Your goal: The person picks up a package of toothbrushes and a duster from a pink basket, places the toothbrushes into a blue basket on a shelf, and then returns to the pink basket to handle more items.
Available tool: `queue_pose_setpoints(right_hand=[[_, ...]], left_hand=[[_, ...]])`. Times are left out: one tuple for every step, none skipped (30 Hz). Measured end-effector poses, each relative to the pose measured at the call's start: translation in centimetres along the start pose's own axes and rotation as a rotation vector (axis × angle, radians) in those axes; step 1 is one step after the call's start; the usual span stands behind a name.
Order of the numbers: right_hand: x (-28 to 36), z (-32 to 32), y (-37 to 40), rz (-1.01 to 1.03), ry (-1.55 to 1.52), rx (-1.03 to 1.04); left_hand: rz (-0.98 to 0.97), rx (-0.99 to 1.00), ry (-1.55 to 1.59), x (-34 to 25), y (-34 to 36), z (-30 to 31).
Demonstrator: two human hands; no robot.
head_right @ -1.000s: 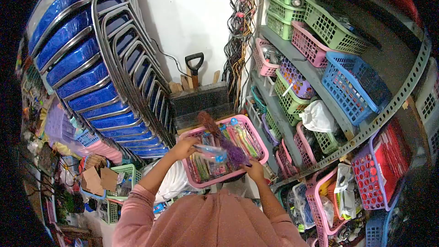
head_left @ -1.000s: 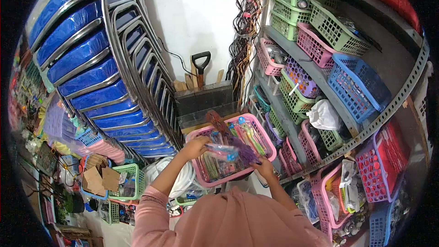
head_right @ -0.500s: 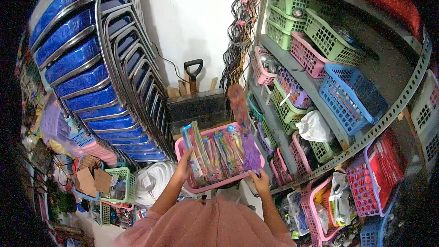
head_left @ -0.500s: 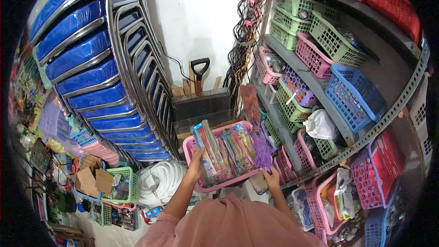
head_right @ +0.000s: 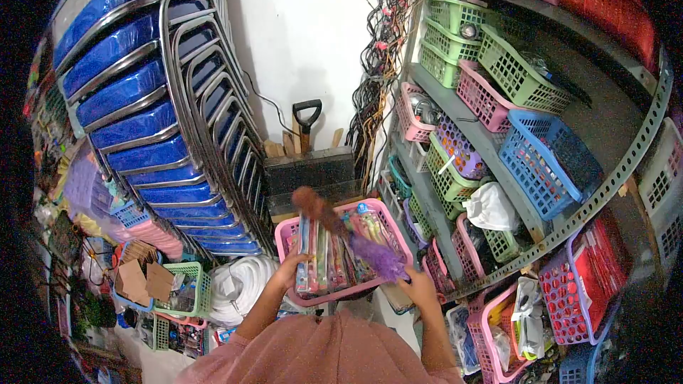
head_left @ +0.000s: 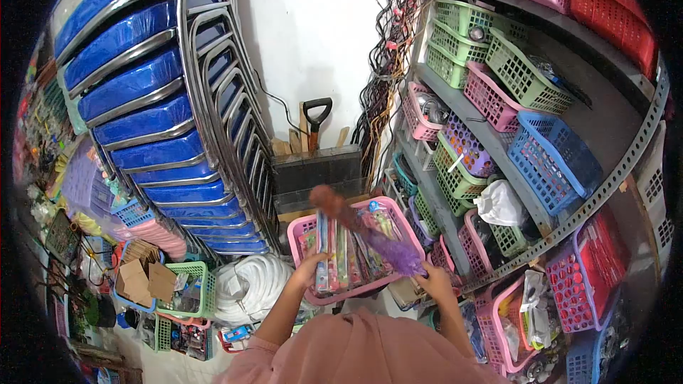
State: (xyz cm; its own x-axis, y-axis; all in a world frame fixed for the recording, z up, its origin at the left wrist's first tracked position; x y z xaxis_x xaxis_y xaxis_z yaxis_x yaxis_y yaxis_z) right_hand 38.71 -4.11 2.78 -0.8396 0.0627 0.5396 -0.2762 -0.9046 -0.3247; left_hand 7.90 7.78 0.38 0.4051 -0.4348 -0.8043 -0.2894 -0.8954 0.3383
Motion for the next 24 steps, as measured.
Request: queue_pose_setpoints(right_hand=[[0.2, 0.4, 0.1, 0.143, -0.024, -0.042], [-0.1, 0.9, 0.0, 0.145, -0.025, -0.041], [-0.9, 1.1, 0.0, 0.061, -0.022, 0.022], [-1.2, 1.2, 0.1, -0.023, -0.02, 0.086], [-0.8, 1.4, 0.1, -0.024, -0.02, 0.089], [-0.4, 1.7, 0.0, -0.046, 0.003, 0.075], [-0.3, 1.8, 0.0, -0.069, 0.026, 0.062], [-0.5, 1.7, 0.1, -0.07, 0.026, 0.064], [-0.3, 1.2, 0.3, 0.023, 0.057, 0.103], [0.3, 1.0, 0.5, 0.116, 0.089, 0.14], [0.4, 1.2, 0.5, 0.114, 0.089, 0.137], [0.0, 1.6, 0.4, 0.03, 0.029, 0.113], [-0.1, 2.0, 0.3, -0.055, -0.031, 0.089], [0.3, 2.3, 0.4, -0.055, -0.031, 0.088], [0.9, 2.6, 0.4, -0.053, 0.009, 0.08], [1.1, 2.8, 0.3, -0.048, 0.047, 0.07], [0.8, 2.7, 0.4, -0.047, 0.046, 0.07], [0.8, 2.3, 0.8, 0.062, 0.059, 0.107], [1.5, 2.1, 1.0, 0.172, 0.073, 0.141], [1.5, 2.2, 0.8, 0.175, 0.073, 0.136], [1.0, 2.7, 0.7, 0.074, 0.031, 0.095], [0.6, 3.1, 0.6, -0.028, -0.011, 0.056], [0.6, 3.0, 0.6, -0.025, -0.01, 0.055], [0.7, 2.7, 0.7, -0.019, -0.008, 0.055]], left_hand=[[-0.002, -0.001, 0.001, 0.3, -0.3, 0.5], [0.017, 0.005, -0.005, 0.8, -0.7, 1.3], [0.036, 0.012, -0.01, 1.4, -1.0, 2.1], [0.037, 0.009, -0.008, 1.3, -0.9, 2.3], [0.058, 0.026, -0.029, 1.3, -0.9, 2.4], [0.079, 0.043, -0.048, 1.5, -0.8, 2.4], [0.081, 0.04, -0.047, 1.4, -0.6, 2.1], [0.064, 0.038, -0.052, 1.0, -0.3, 1.6], [0.047, 0.038, -0.059, 0.8, -0.2, 1.3], [0.048, 0.04, -0.062, 0.9, -0.4, 1.7], [0.083, 0.035, -0.084, 1.3, -0.9, 2.3], [0.118, 0.03, -0.105, 1.8, -1.3, 2.7], [0.117, 0.032, -0.105, 1.5, -1.1, 2.4], [0.064, 0.04, -0.106, 0.9, -0.9, 1.9], [0.01, 0.048, -0.105, 0.4, -0.8, 1.5], [0.008, 0.048, -0.105, 0.4, -1.1, 1.8], [0.111, 0.025, -0.083, 1.2, -1.4, 2.5], [0.213, 0.004, -0.063, 2.0, -1.6, 3.0], [0.21, 0.006, -0.065, 1.8, -1.6, 2.9], [0.212, 0.004, -0.041, 1.6, -1.7, 2.8], [0.217, 0.001, -0.016, 1.4, -1.7, 2.7], [0.222, -0.003, 0.011, 1.4, -1.6, 2.6], [0.22, -0.003, 0.013, 1.4, -1.7, 2.6], [0.258, -0.017, 0.04, 1.6, -1.7, 2.8]])
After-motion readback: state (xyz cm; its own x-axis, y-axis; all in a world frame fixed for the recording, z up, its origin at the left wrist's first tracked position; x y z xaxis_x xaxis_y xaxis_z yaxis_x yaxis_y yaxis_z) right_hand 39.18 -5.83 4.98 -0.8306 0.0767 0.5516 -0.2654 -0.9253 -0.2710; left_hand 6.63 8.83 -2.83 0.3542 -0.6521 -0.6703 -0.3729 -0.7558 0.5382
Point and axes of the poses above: each hand's wrist, its own y-axis away from the middle knuckle, its own z-axis out of the back of the hand, x = y × z, the point moved 7 cm from there along -y, towards the middle knuckle, and after that the axes turned 10 degrees about -x, right-handed, at the moved point
